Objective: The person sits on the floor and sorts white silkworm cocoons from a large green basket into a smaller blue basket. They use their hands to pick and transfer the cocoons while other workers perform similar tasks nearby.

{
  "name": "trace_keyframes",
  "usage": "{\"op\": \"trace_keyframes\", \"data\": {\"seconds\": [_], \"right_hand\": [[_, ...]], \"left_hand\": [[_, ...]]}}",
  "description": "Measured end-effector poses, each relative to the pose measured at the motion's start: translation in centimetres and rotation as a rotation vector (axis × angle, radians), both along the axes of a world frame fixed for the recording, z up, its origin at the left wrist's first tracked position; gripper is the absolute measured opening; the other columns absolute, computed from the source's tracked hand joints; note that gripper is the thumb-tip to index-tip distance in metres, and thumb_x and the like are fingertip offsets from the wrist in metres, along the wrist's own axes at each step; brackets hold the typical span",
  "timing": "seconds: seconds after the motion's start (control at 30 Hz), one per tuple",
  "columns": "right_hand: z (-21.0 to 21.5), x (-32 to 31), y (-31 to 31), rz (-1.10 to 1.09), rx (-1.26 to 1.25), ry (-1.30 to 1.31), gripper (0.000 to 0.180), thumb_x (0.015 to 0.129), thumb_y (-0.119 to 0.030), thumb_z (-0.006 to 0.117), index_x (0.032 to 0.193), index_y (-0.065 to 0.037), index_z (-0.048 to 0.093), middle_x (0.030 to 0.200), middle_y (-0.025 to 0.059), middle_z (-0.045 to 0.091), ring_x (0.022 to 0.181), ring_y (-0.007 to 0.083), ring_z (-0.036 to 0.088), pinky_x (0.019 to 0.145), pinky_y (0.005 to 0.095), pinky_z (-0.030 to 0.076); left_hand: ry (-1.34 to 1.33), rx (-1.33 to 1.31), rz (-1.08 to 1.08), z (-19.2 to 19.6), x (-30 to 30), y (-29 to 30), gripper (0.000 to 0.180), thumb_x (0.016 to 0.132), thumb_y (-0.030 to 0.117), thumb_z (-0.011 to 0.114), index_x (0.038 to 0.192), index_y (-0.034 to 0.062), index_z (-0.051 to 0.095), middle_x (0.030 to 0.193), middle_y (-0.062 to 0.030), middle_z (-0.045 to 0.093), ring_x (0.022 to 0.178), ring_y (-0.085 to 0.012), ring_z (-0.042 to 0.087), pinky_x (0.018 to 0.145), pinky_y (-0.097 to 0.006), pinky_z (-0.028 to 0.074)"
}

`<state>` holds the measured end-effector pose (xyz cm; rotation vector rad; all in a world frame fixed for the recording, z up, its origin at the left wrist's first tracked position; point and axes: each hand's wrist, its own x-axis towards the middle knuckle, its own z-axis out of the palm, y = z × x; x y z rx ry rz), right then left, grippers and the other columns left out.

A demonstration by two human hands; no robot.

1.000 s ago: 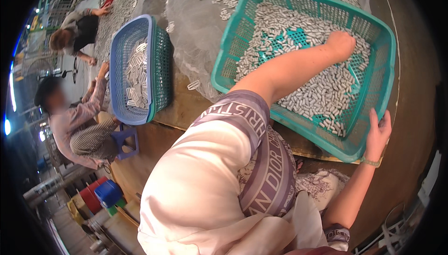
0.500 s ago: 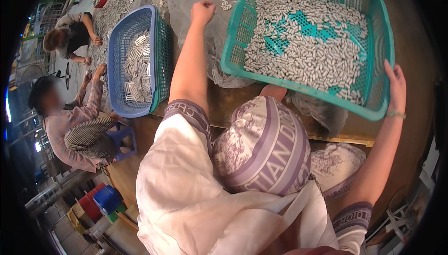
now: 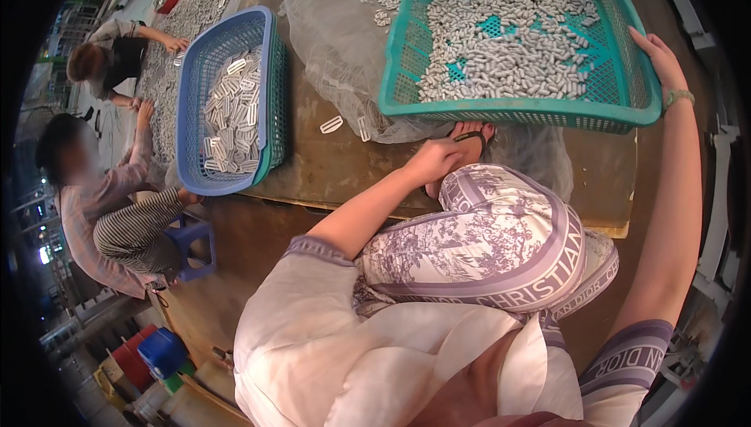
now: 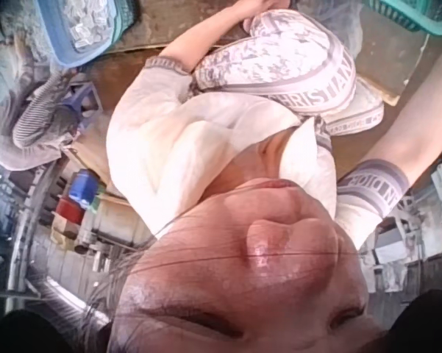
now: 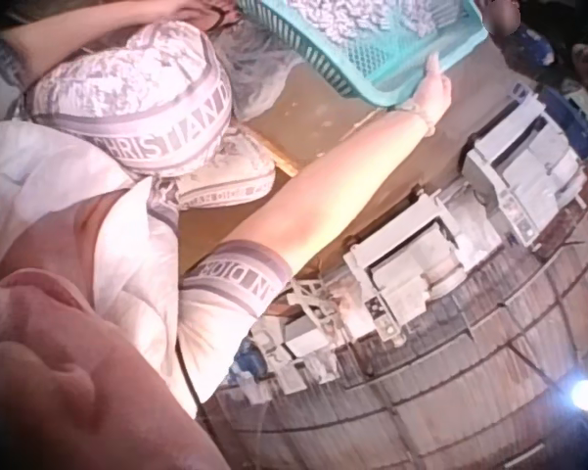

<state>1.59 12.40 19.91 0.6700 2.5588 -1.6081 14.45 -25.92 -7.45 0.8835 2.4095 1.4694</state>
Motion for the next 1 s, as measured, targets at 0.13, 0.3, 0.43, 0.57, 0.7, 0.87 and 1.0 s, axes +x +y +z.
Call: {"op": "trace_keyframes", "data": {"seconds": [0.13, 0.3, 0.43, 0.57, 0.7, 0.87, 1.0], "right_hand": [[0.3, -1.0, -2.1, 0.039, 0.027, 0.025, 0.029, 0.078, -0.032, 0.070, 0.087, -0.007, 0.057, 0.079, -0.0003, 0.059, 0.068, 0.0090, 0.055, 0.064, 0.0258, 0.047], [0.1, -2.8, 1.2, 0.054, -0.049, 0.016, 0.029, 0.082, -0.028, 0.067, 0.096, -0.005, 0.057, 0.087, 0.0009, 0.059, 0.076, 0.0094, 0.058, 0.069, 0.0225, 0.046], [-0.1, -4.8, 3.0, 0.097, 0.011, -0.045, 0.032, 0.084, -0.027, 0.064, 0.105, -0.005, 0.058, 0.095, 0.0014, 0.059, 0.080, 0.0100, 0.058, 0.072, 0.0233, 0.046], [-0.1, -5.2, 2.5, 0.117, 0.045, -0.003, 0.024, 0.085, -0.027, 0.063, 0.097, -0.007, 0.059, 0.087, -0.0020, 0.057, 0.078, 0.0071, 0.055, 0.070, 0.0226, 0.045], [0.2, -4.6, 0.3, 0.102, 0.056, 0.021, 0.023, 0.083, -0.028, 0.066, 0.091, -0.008, 0.057, 0.082, -0.0013, 0.057, 0.074, 0.0074, 0.054, 0.066, 0.0228, 0.044], [-1.5, -2.8, 2.7, 0.077, 0.134, 0.050, 0.025, 0.084, -0.030, 0.065, 0.090, -0.006, 0.058, 0.082, -0.0020, 0.055, 0.073, 0.0066, 0.051, 0.067, 0.0219, 0.042], [-3.2, -1.7, 5.0, 0.103, 0.151, 0.057, 0.026, 0.084, -0.030, 0.065, 0.088, -0.006, 0.057, 0.080, -0.0023, 0.055, 0.072, 0.0065, 0.051, 0.067, 0.0212, 0.041]], "left_hand": [[-0.152, -0.534, 0.087, 3.2, -3.1, 5.2, 0.026, 0.088, 0.029, 0.048, 0.101, 0.0154, 0.066, 0.094, -0.0135, 0.064, 0.089, -0.0324, 0.060, 0.078, -0.042, 0.047], [0.210, -0.517, 0.194, -4.0, -3.4, 8.0, 0.029, 0.089, 0.029, 0.044, 0.099, 0.0134, 0.067, 0.102, -0.0106, 0.064, 0.092, -0.0299, 0.061, 0.079, -0.042, 0.048], [0.043, -0.689, 0.093, -2.1, -4.3, 8.5, 0.026, 0.084, 0.022, 0.049, 0.094, 0.0067, 0.068, 0.099, -0.0112, 0.066, 0.088, -0.0277, 0.064, 0.073, -0.042, 0.050], [0.075, -0.728, 0.154, -5.7, -4.8, 10.7, 0.027, 0.082, 0.018, 0.048, 0.096, 0.0045, 0.067, 0.098, -0.0118, 0.066, 0.091, -0.0292, 0.063, 0.067, -0.046, 0.052], [0.036, -0.604, 0.193, -7.4, -5.0, 11.1, 0.027, 0.082, 0.018, 0.049, 0.096, 0.0038, 0.067, 0.097, -0.0129, 0.065, 0.088, -0.0337, 0.063, 0.065, -0.050, 0.053], [0.231, -0.241, 0.185, -0.4, -2.0, 4.0, 0.022, 0.076, 0.022, 0.056, 0.087, 0.0079, 0.068, 0.088, -0.0133, 0.065, 0.078, -0.0334, 0.064, 0.067, -0.044, 0.052], [0.113, -0.264, 0.384, 4.5, 0.6, -8.7, 0.015, 0.067, 0.019, 0.064, 0.079, 0.0098, 0.066, 0.073, -0.0086, 0.064, 0.070, -0.0305, 0.063, 0.066, -0.040, 0.051]]}}
